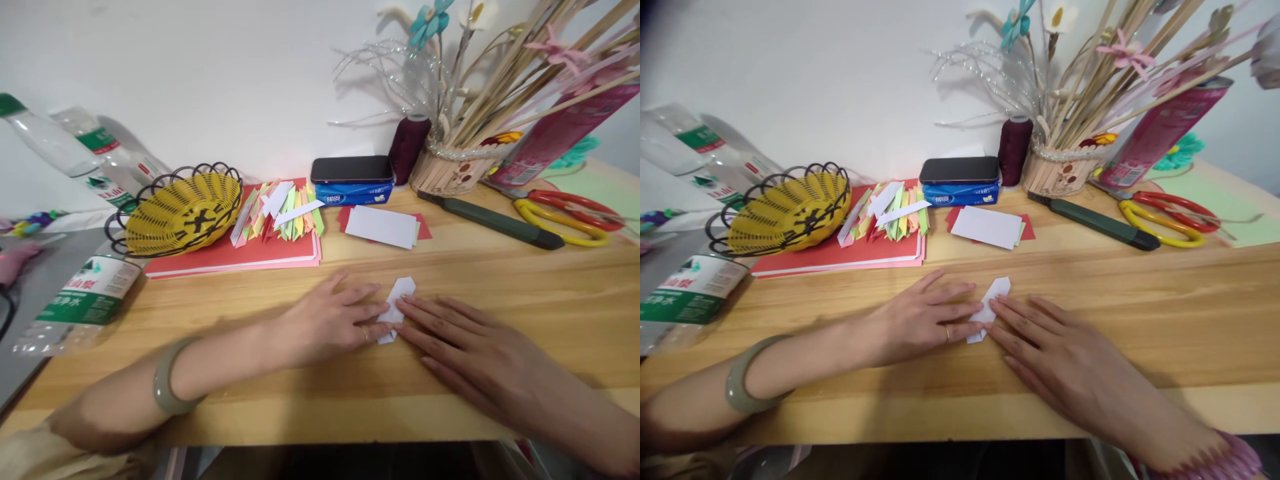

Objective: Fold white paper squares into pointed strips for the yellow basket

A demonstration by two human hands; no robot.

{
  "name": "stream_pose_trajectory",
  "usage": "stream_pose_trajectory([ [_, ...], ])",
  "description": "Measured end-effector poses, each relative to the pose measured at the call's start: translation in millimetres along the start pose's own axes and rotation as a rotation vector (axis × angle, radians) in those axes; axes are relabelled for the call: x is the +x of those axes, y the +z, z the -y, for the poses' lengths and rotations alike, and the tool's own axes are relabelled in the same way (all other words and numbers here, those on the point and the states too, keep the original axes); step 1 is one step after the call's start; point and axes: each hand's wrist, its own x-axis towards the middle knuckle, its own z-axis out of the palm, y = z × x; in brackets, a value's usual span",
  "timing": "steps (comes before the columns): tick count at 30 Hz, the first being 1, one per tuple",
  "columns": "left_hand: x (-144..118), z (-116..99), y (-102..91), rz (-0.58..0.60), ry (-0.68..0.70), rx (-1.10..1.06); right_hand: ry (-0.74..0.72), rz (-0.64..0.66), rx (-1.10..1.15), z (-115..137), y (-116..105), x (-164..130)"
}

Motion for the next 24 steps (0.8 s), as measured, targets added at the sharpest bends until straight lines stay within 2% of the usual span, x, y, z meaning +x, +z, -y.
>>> stream_pose_trajectory([
  [3,1,-4,-2.5,0.026,-0.016,0.027,0.031,-0.004,-0.055,2,-1,1],
  [6,2,-5,-5.5,0.043,-0.003,0.062,0.078,-0.051,-0.011,5,-5,5],
  [8,3,-4,-6.5,0.043,0.013,0.081,0.183,-0.107,0.083,4,-8,10],
  [11,4,-4,-7.2,0.049,0.029,0.092,0.415,-0.168,0.251,-6,-10,20],
  [14,4,-4,-8.2,0.069,0.043,0.105,0.521,-0.08,0.384,-22,-7,29],
  [18,4,-2,-9.1,0.064,0.056,0.127,0.495,0.063,0.501,-40,-2,36],
  [24,3,-2,-9.6,0.054,0.072,0.15,0.475,0.14,0.516,-46,-1,39],
])
